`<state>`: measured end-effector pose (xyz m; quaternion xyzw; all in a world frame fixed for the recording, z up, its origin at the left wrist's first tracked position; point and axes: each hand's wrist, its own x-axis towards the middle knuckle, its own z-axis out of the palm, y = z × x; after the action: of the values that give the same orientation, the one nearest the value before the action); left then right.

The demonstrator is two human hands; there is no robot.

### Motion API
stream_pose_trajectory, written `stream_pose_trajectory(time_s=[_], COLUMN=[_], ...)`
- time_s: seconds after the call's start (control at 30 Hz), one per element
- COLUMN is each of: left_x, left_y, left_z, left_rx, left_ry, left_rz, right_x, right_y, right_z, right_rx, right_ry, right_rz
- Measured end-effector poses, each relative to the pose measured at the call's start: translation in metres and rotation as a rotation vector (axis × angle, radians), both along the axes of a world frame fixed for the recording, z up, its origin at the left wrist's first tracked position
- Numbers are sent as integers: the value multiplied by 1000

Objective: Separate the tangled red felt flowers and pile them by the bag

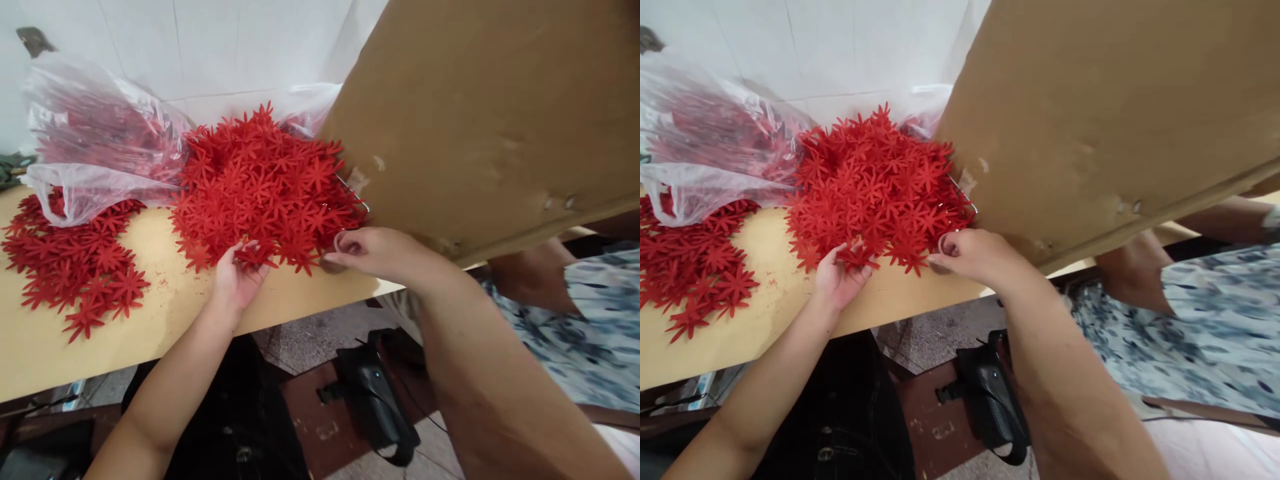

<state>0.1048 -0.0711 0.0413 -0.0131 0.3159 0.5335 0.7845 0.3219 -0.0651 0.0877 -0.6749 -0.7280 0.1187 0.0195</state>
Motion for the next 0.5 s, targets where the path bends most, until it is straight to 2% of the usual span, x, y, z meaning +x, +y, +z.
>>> stream_pose_trajectory(time_s=[0.07, 0.13, 0.2, 0.27, 0.33, 0.4, 0.5], left_x=[6, 11, 14, 13, 7, -2, -16], left_y=[2, 5, 7, 7, 5, 5, 8], left_z=[-3, -5, -5, -5, -6, -6, -6], left_rx=[32, 54, 30, 13, 27, 23, -11], left_ry=[-51, -79, -52, -21, -22, -33, -22], left_rz=[39, 67, 62, 61, 108, 167, 215], right_x=[-15, -44, -84, -123, -149, -157, -149], right_y=[-12, -23, -35, -46, -58, -70, -78], right_z=[9, 7, -7, -30, -49, -56, -41], right_rx=[97, 162, 244, 369, 430, 416, 408], right_ry=[176, 434, 567, 513, 468, 506, 652], right_rz=[-38, 45, 172, 293, 308, 386, 457])
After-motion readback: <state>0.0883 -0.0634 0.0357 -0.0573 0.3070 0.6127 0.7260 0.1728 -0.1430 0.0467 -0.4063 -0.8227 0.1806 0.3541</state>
